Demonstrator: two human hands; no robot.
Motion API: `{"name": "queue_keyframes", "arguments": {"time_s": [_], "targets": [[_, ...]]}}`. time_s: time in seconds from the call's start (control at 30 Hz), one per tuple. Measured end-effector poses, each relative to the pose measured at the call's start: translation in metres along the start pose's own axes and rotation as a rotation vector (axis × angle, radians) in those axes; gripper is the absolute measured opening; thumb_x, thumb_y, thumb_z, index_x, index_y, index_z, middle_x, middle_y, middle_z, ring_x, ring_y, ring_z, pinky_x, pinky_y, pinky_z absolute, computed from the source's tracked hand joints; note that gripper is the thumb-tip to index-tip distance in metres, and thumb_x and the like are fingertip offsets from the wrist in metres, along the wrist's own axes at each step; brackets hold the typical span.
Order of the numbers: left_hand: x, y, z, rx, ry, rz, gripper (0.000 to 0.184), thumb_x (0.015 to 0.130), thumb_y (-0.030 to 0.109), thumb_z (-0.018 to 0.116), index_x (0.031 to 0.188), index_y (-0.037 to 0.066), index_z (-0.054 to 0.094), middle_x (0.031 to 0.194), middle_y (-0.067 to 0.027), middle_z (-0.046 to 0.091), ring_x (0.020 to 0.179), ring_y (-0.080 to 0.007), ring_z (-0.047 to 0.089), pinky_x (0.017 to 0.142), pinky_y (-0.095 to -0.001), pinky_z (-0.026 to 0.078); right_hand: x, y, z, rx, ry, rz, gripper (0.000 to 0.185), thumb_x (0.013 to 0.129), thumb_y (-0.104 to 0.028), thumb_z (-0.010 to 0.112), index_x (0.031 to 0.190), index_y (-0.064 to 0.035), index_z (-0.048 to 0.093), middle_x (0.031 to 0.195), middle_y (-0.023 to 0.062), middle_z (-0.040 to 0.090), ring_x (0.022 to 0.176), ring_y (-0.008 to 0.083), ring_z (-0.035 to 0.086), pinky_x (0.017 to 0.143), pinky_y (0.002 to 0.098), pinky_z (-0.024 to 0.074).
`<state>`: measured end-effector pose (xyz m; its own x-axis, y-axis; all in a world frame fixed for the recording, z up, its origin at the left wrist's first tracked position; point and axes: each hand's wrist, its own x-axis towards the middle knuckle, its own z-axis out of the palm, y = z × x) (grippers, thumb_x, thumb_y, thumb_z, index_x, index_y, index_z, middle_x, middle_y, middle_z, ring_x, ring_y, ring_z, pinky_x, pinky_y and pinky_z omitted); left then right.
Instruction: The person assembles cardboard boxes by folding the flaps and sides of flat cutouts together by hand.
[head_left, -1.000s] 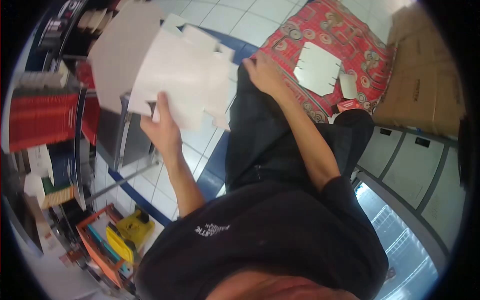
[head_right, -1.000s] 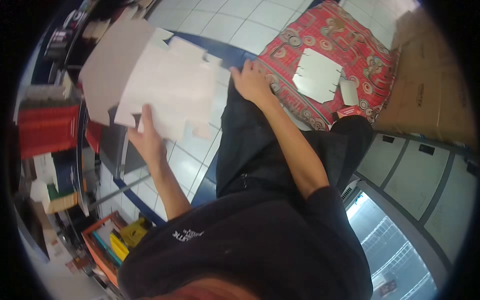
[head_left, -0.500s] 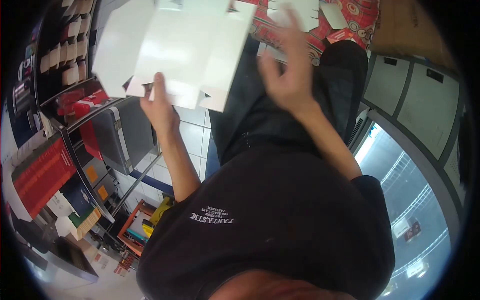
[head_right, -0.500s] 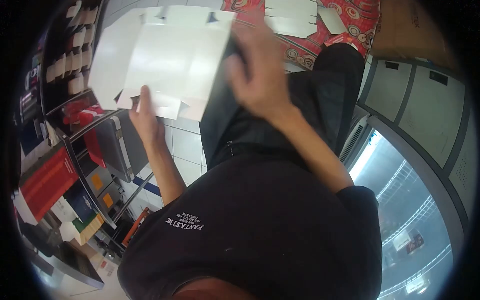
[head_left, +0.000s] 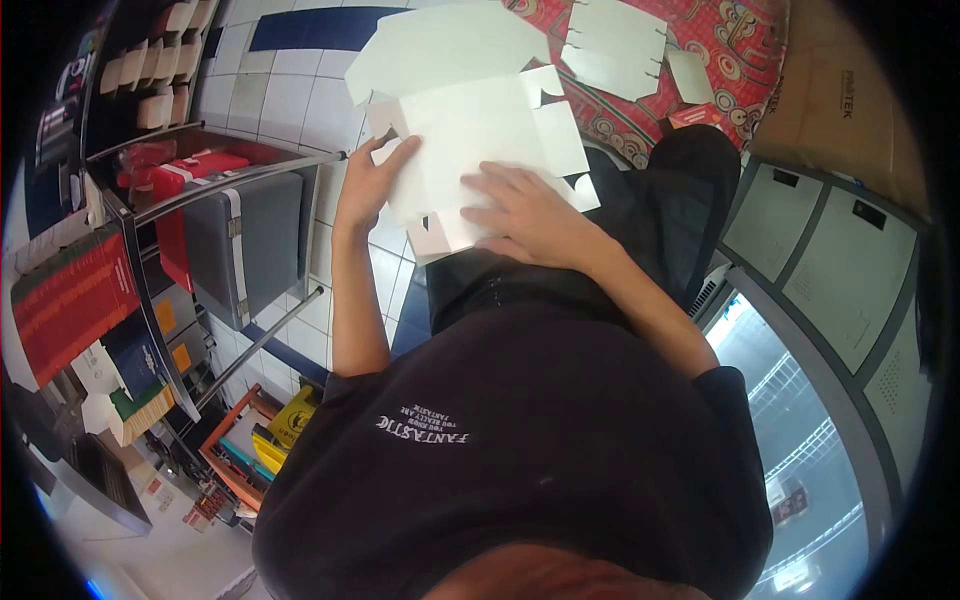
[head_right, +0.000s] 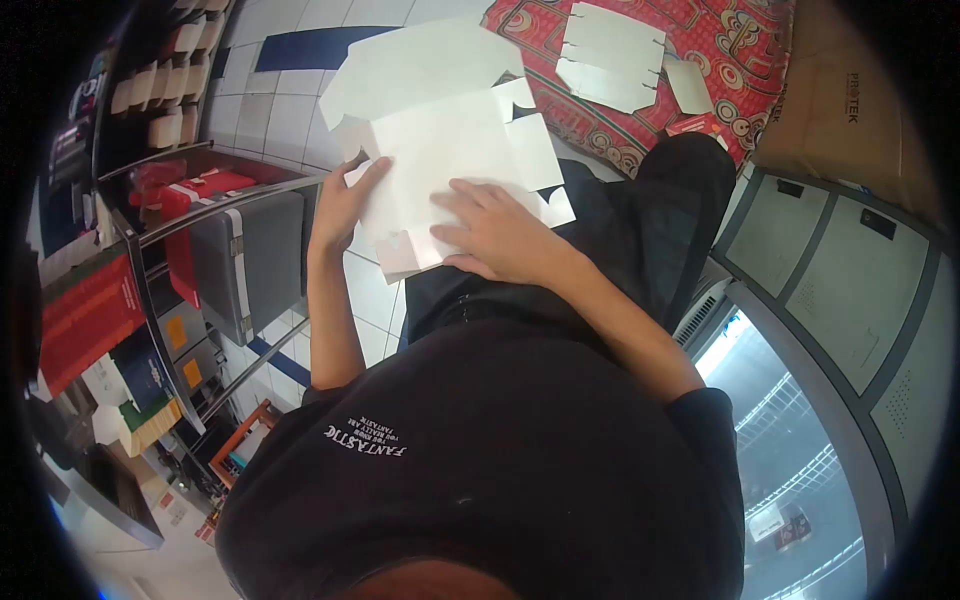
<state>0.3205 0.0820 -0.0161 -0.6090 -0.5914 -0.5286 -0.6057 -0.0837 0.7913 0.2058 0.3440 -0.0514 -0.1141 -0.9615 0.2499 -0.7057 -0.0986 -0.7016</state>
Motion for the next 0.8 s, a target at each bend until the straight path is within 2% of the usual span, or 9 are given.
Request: {"name": "queue_keyframes", "arguments": {"time_s": [0.07, 0.17, 0.23, 0.27, 0.3, 0.4, 0.5, 0.73, 0.8], "targets": [[-0.003, -0.007, -0.004, 0.019, 0.012, 0.083, 0.054, 0.099, 0.027, 0.085, 0.135, -0.011, 0.07, 0.119, -0.018, 0.079, 0.097, -0.0213, 0.076, 0.087, -0.0346, 0.061, -0.001, 0.002, 0.009, -0.014, 0.029, -0.047, 0.035, 0.097, -0.031, 0.08, 0.122, -0.0081, 0.075, 0.151, 0.0159, 0.062, 0.145, 0.04, 0.052, 0.12, 0.0544, 0.0428], [-0.015, -0.007, -0.005, 0.034, 0.025, 0.147, 0.056, 0.101, 0.026, 0.083, 0.138, -0.012, 0.067, 0.122, -0.0192, 0.078, 0.1, -0.0224, 0.076, 0.088, -0.0347, 0.061, 0.002, -0.003, 0.004, 0.375, -0.02, 0.226, 0.035, 0.097, -0.035, 0.081, 0.117, -0.0079, 0.075, 0.146, 0.0163, 0.065, 0.14, 0.0403, 0.056, 0.12, 0.0545, 0.0429], [-0.024, -0.007, -0.003, 0.043, 0.022, 0.126, 0.057, 0.102, 0.026, 0.082, 0.14, -0.013, 0.066, 0.124, -0.02, 0.077, 0.102, -0.0228, 0.076, 0.09, -0.0344, 0.06, 0.006, -0.01, -0.015, 0.16, 0.225, 0.003, 0.041, 0.095, -0.041, 0.083, 0.118, -0.0076, 0.075, 0.141, 0.0173, 0.068, 0.136, 0.0412, 0.058, 0.12, 0.057, 0.0412], [-0.026, -0.008, -0.002, -0.057, 0.023, 0.086, 0.059, 0.102, 0.026, 0.082, 0.141, -0.015, 0.064, 0.124, -0.0208, 0.077, 0.104, -0.0228, 0.076, 0.09, -0.0338, 0.06, -0.001, 0.001, -0.013, 0.13, 0.251, 0.093, 0.065, 0.087, -0.052, 0.089, 0.134, -0.0094, 0.072, 0.154, 0.0229, 0.059, 0.147, 0.0472, 0.05, 0.126, 0.0609, 0.0345], [-0.028, -0.008, -0.001, -0.157, 0.029, 0.04, 0.062, 0.102, 0.026, 0.082, 0.143, -0.016, 0.062, 0.124, -0.0215, 0.076, 0.105, -0.0227, 0.076, 0.091, -0.0332, 0.06, -0.005, 0.004, -0.023, 0.116, 0.26, 0.106, 0.065, 0.087, -0.052, 0.089, 0.134, -0.0094, 0.072, 0.154, 0.0229, 0.059, 0.147, 0.0472, 0.05, 0.126, 0.0609, 0.0345], [-0.024, -0.008, 0.009, -0.126, 0.004, 0.01, 0.064, 0.101, 0.025, 0.083, 0.144, -0.018, 0.06, 0.124, -0.0216, 0.077, 0.103, -0.0224, 0.076, 0.09, -0.032, 0.06, -0.021, 0.007, -0.047, 0.057, 0.027, 0.383, 0.112, 0.068, -0.062, 0.098, 0.163, -0.0207, 0.055, 0.177, 0.0281, 0.027, 0.163, 0.0581, 0.021, 0.135, 0.0636, 0.018], [-0.01, -0.02, 0.005, -0.059, -0.056, 0.01, 0.061, 0.099, 0.024, 0.085, 0.142, -0.013, 0.063, 0.121, -0.0186, 0.078, 0.101, -0.0213, 0.077, 0.088, -0.0316, 0.06, -0.038, 0.0, -0.039, -0.032, -0.155, 0.378, 0.103, 0.07, -0.059, 0.097, 0.159, -0.022, 0.06, 0.176, 0.0258, 0.032, 0.163, 0.0553, 0.024, 0.135, 0.0634, 0.019], [-0.039, 0.001, -0.016, 0.082, -0.056, 0.018, 0.057, 0.096, 0.024, 0.088, 0.137, -0.009, 0.067, 0.116, -0.0148, 0.079, 0.097, -0.0206, 0.077, 0.088, -0.0329, 0.061, -0.039, 0.0, -0.032, 0.171, -0.07, 0.25, 0.07, 0.077, -0.053, 0.094, 0.137, -0.02, 0.079, 0.166, 0.0202, 0.051, 0.159, 0.045, 0.037, 0.13, 0.0593, 0.0282], [-0.043, -0.01, -0.033, 0.176, -0.149, -0.064, 0.074, 0.092, 0.025, 0.092, 0.146, -0.011, 0.057, 0.124, -0.0177, 0.076, 0.105, -0.0228, 0.076, 0.09, -0.034, 0.061, -0.037, 0.002, -0.034, 0.183, -0.024, 0.191, 0.052, 0.086, -0.046, 0.089, 0.13, -0.0193, 0.082, 0.152, 0.0158, 0.064, 0.154, 0.0419, 0.044, 0.127, 0.0568, 0.032]]}}
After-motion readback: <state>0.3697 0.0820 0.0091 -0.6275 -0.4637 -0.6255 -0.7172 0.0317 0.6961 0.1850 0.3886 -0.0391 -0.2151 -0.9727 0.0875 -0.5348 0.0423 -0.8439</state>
